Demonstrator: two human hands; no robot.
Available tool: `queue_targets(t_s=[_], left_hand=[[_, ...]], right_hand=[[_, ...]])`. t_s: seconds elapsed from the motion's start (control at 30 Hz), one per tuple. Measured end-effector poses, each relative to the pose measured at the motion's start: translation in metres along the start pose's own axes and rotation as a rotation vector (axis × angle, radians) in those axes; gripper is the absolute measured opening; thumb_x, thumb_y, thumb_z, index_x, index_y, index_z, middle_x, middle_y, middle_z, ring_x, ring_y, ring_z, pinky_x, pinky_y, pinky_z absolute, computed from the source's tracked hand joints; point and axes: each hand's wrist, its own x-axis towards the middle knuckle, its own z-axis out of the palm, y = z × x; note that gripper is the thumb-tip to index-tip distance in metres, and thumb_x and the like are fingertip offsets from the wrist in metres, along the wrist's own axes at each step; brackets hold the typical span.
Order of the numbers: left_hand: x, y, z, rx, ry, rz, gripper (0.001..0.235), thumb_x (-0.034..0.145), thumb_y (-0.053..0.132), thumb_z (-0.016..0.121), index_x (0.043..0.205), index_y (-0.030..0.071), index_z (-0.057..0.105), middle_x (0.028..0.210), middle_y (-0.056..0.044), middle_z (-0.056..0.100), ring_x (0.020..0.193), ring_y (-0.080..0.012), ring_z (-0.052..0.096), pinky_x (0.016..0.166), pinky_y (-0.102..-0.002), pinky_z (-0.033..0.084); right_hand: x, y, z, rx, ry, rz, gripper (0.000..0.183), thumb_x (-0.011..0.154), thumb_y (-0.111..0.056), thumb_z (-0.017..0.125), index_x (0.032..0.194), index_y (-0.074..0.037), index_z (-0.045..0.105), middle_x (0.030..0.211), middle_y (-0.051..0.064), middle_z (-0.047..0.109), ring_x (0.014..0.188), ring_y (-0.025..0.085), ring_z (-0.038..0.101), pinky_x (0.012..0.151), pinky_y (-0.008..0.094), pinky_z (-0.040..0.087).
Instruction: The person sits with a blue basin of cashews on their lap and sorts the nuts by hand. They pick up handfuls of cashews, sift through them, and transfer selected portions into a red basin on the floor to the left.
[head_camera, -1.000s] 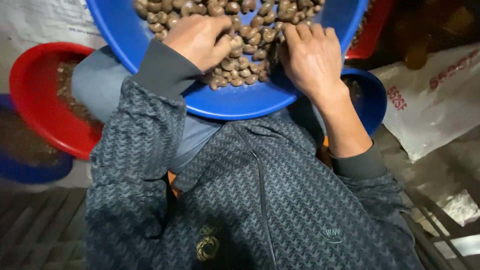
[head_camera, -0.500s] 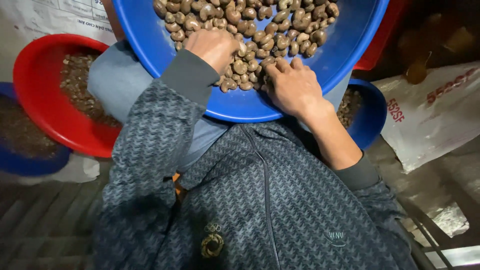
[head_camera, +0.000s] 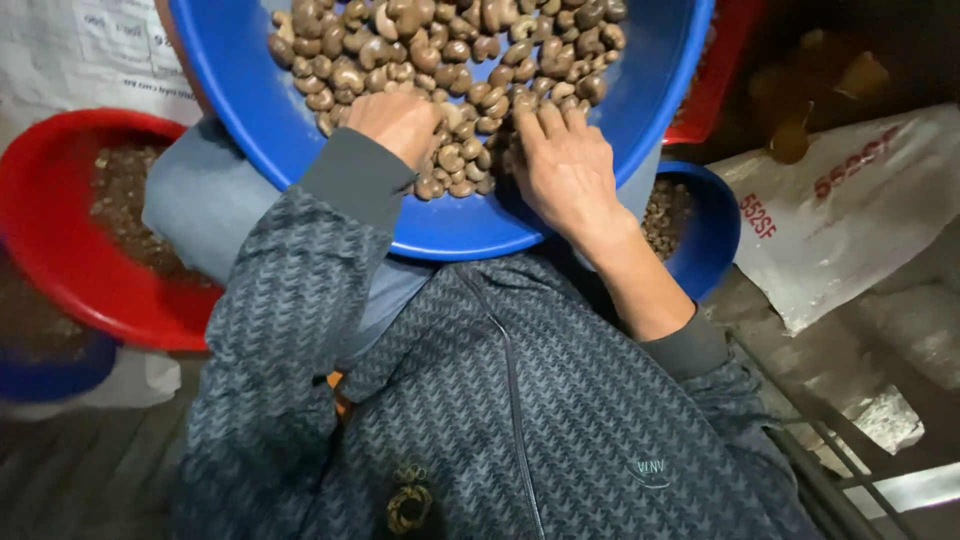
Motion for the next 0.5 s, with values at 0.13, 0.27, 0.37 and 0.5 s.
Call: queue_targets(t_s=[0.13,0.27,0.37,0.5], left_hand=[[0.005,0.004,-0.015,-0.084,0.09,0.023,0.011,0.086,0.012,0.072,0.089,0.001,0.072,0.074,-0.015,0.071,0.067,-0.0367,0.069,0.067,-0.049,0.057],[0.01,0.004,-0.027,-0.132,0.268,0.026,0.016,0.096,0.018,0.071,0.09,0.003,0.068,0.07,-0.013,0.069,0.058,-0.0356,0.066,0.057,-0.046,0.054],[0.012,0.003,-0.031,-0.165,0.366,0.029,0.017,0.097,0.016,0.071,0.087,0.005,0.065,0.073,-0.011,0.07,0.055,-0.0333,0.065,0.055,-0.043,0.054],[0.016,0.005,-0.035,-0.208,0.446,0.031,0.013,0.099,0.012,0.072,0.088,0.006,0.068,0.07,-0.007,0.07,0.048,-0.0248,0.061,0.056,-0.038,0.055]], right_hand=[[0.012,0.005,0.004,-0.054,0.045,0.057,0.051,0.093,-0.021,0.069,0.137,0.001,0.055,0.13,0.017,0.058,0.104,0.036,0.058,0.078,0.044,0.051],[0.024,-0.01,-0.002,0.078,-0.631,0.138,0.071,0.093,-0.002,0.044,0.16,0.0,0.021,0.165,0.028,0.02,0.145,0.046,0.029,0.117,0.056,0.031],[0.018,-0.009,-0.003,0.135,-0.507,0.079,0.056,0.098,-0.009,0.046,0.152,0.001,0.034,0.152,0.026,0.039,0.127,0.04,0.046,0.103,0.05,0.044],[0.016,0.02,0.006,-0.106,-0.005,0.018,0.043,0.092,-0.006,0.054,0.133,0.007,0.054,0.12,0.025,0.066,0.096,0.035,0.062,0.079,0.043,0.054]])
